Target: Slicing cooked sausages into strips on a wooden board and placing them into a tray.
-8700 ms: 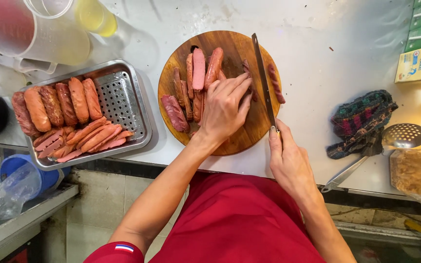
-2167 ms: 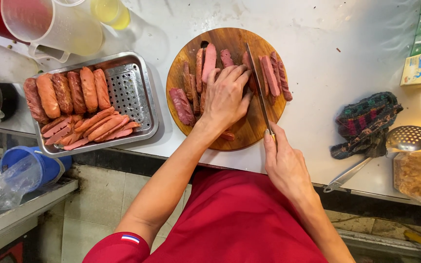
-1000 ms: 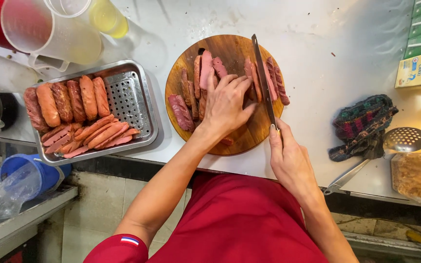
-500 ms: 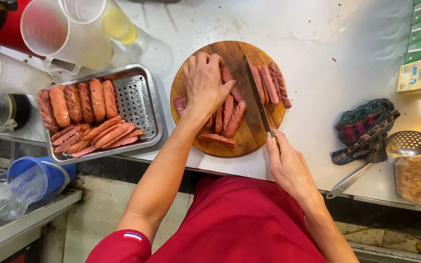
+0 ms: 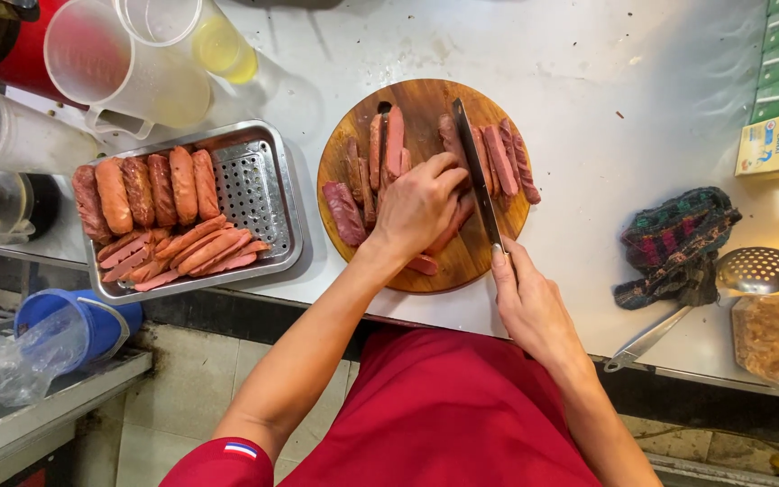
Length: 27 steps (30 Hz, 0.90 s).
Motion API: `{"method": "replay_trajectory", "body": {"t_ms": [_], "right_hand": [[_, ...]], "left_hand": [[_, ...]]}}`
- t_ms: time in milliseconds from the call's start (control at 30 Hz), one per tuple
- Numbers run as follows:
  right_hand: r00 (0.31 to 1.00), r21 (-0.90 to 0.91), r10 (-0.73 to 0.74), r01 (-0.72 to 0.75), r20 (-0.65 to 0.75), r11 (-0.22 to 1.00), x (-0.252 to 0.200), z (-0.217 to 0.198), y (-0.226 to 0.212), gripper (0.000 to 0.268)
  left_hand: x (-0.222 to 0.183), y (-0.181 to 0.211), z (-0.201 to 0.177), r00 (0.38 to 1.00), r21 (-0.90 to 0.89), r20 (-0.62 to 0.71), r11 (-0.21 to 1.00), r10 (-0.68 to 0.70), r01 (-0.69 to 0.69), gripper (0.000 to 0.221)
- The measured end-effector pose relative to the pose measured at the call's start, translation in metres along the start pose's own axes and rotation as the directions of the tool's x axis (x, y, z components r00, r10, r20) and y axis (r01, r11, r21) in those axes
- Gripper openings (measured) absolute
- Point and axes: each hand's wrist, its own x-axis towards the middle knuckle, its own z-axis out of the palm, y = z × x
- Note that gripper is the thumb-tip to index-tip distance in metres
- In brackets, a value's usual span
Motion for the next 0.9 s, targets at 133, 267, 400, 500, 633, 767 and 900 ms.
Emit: {"method": "replay_trajectory", "body": {"t_ms": [133,267,400,500,633,767,900], "right_hand": [[0.983,0.004,-0.175,0.176,-0.056,0.984,0.007,0.012,0.022,0.052],[0.985,-0.029,-0.163,0.161,-0.062,0.987,0.007,0.019,0.021,0.051],[0.989,-0.024,-0.136,0.135,-0.051,0.991,0.004,0.011,0.01,0.051],[0.988,-0.051,-0.142,0.139,-0.059,0.989,0.005,0.014,0.014,0.05],[0.983,-0.066,-0.173,0.168,-0.067,0.984,0.007,0.006,0.003,0.049],[0.98,-0.079,-0.178,0.171,-0.085,0.982,0.015,0.005,-0.005,0.048],[0.967,-0.105,-0.238,0.228,-0.093,0.968,0.02,0.005,-0.005,0.047]], "left_hand": [[-0.003,-0.015,0.003,0.996,0.124,-0.053,0.99,0.072,-0.065,0.02],[-0.003,-0.012,-0.003,0.999,0.161,-0.038,0.987,0.029,-0.022,0.027],[0.002,-0.007,-0.003,0.997,0.183,-0.074,0.983,-0.003,0.016,0.034],[0.001,-0.011,0.008,0.999,0.192,0.017,0.981,-0.043,0.039,0.03],[0.004,-0.011,-0.003,0.999,0.109,-0.026,0.993,-0.045,0.047,0.046],[0.008,-0.018,0.001,1.0,0.167,-0.015,0.986,0.0,0.003,0.054],[0.007,-0.019,0.003,1.0,0.159,0.012,0.987,-0.023,0.021,0.058]]}}
